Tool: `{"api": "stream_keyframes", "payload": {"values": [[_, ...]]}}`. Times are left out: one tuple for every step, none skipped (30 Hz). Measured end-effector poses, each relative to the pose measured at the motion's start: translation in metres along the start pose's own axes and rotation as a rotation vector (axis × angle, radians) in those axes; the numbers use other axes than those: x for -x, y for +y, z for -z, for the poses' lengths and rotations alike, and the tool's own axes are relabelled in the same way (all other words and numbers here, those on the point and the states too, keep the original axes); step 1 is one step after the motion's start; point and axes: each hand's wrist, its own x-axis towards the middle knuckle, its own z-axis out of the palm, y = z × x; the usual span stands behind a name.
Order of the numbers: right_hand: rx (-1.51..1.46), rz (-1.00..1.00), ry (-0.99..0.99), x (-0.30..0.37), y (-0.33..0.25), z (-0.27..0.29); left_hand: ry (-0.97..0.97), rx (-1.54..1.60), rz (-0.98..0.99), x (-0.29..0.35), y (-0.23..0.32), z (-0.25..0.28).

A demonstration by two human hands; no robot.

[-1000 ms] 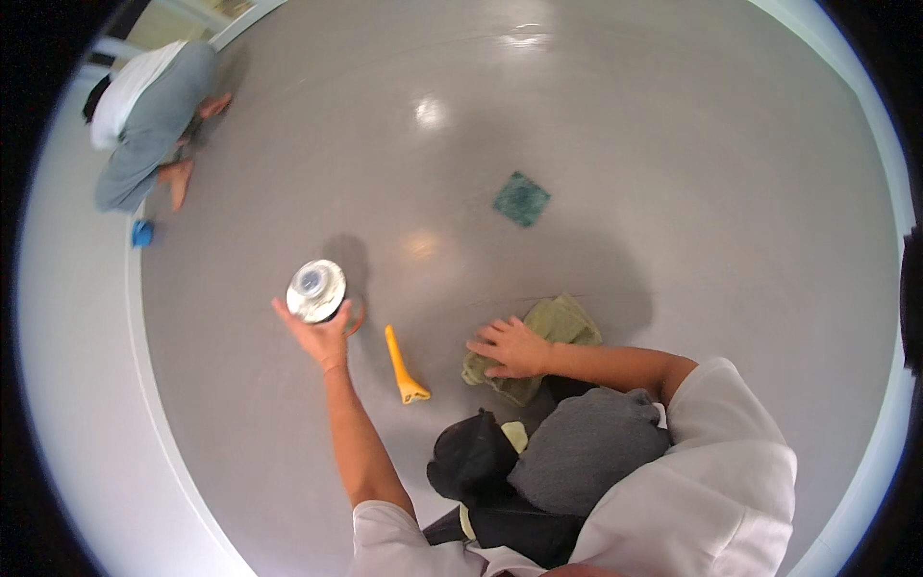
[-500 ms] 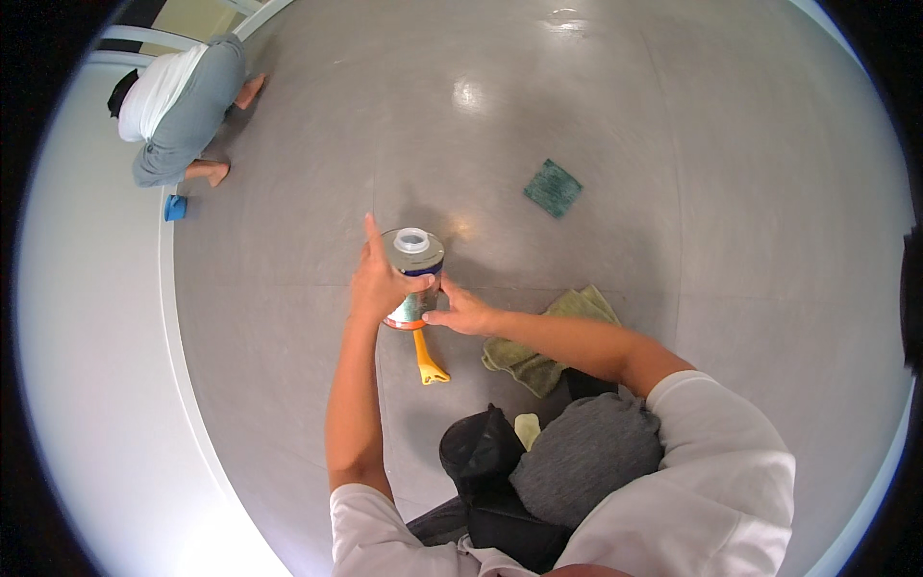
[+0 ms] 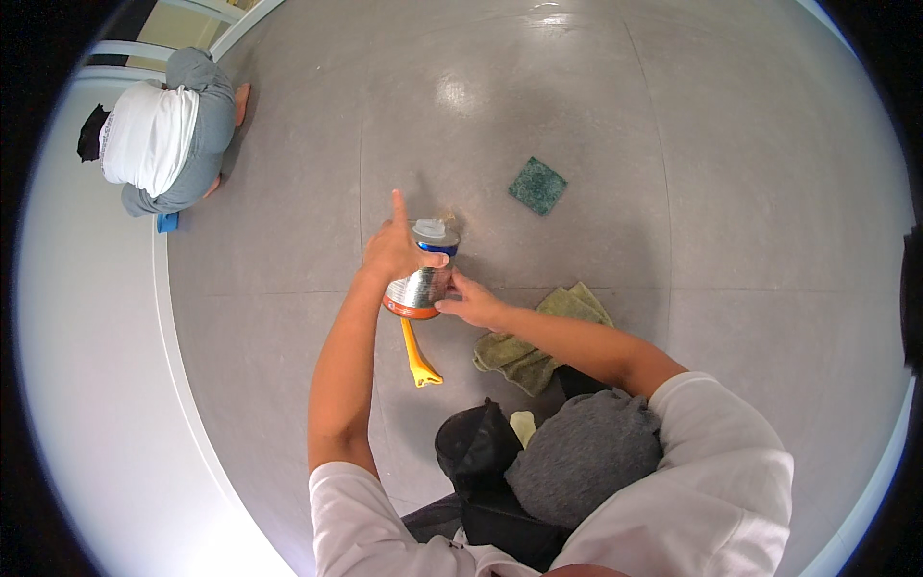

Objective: The person scrubs the floor using a scouring pad, wipes the surface with a cloth, and handles a metal can.

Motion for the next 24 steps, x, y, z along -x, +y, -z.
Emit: {"api": "stream_keyframes", "payload": {"values": [[0.145,0.011,0.059,0.004,0.001,0.007,0.049,0.107,-0.04,-0.001,-0.006,-0.005],[0.289,0.022,0.116,0.009,0.003,0.014,0.098,0.215,-0.078,0.0,-0.014,-0.012],[0.432,0.151,0.194,0.016,0.001,0.023,0.15,0.318,-0.112,0.004,-0.025,-0.019],[0.575,0.275,0.268,0.023,-0.003,0.036,0.24,0.347,-0.138,0.01,-0.032,-0.023],[0.76,0.416,0.361,0.025,-0.004,0.057,0.329,0.379,-0.167,0.016,-0.037,-0.027],[0.946,0.559,0.455,0.023,-0.007,0.083,0.401,0.435,-0.16,0.022,-0.038,-0.03],[1.118,0.549,0.555,0.019,-0.015,0.106,0.475,0.489,-0.151,0.029,-0.041,-0.032],[1.29,0.531,0.653,0.014,-0.023,0.126,0.526,0.568,-0.101,0.037,-0.041,-0.032],[1.336,0.45,0.661,0.007,-0.03,0.139,0.578,0.653,-0.054,0.044,-0.041,-0.033],[1.379,0.374,0.667,-0.002,-0.036,0.149,0.647,0.627,-0.01,0.05,-0.045,-0.038],[1.421,0.297,0.672,-0.006,-0.037,0.152,0.714,0.599,0.037,0.055,-0.053,-0.045],[1.465,0.241,0.507,-0.012,-0.037,0.144,0.785,0.56,0.088,0.06,-0.063,-0.049],[1.504,0.186,0.339,-0.017,-0.033,0.131,0.835,0.55,0.138,0.065,-0.072,-0.053],[1.536,0.13,0.17,-0.021,-0.03,0.119,0.883,0.538,0.189,0.071,-0.081,-0.057],[1.535,0.236,0.067,-0.022,-0.022,0.115,0.928,0.535,0.238,0.075,-0.086,-0.061],[1.528,0.341,-0.037,-0.022,-0.014,0.11,0.946,0.522,0.314,0.08,-0.09,-0.065],[1.517,0.445,-0.142,-0.025,-0.008,0.108,0.964,0.51,0.39,0.086,-0.095,-0.069],[1.496,0.483,-0.073,-0.036,-0.01,0.111,0.979,0.495,0.464,0.092,-0.1,-0.072],[1.471,0.519,-0.01,-0.051,-0.018,0.12,0.985,0.546,0.492,0.097,-0.106,-0.078],[1.448,0.553,0.055,-0.063,-0.025,0.127,0.992,0.599,0.519,0.101,-0.112,-0.083],[1.514,0.417,0.118,-0.072,-0.033,0.124,1.002,0.633,0.56,0.108,-0.12,-0.085],[1.585,0.276,0.186,-0.074,-0.046,0.116,1.028,0.615,0.597,0.118,-0.13,-0.092],[1.651,0.132,0.256,-0.076,-0.049,0.107,1.052,0.597,0.633,0.128,-0.139,-0.098],[1.678,0.172,0.176,-0.074,-0.038,0.098,1.075,0.589,0.661,0.132,-0.143,-0.105]]}}
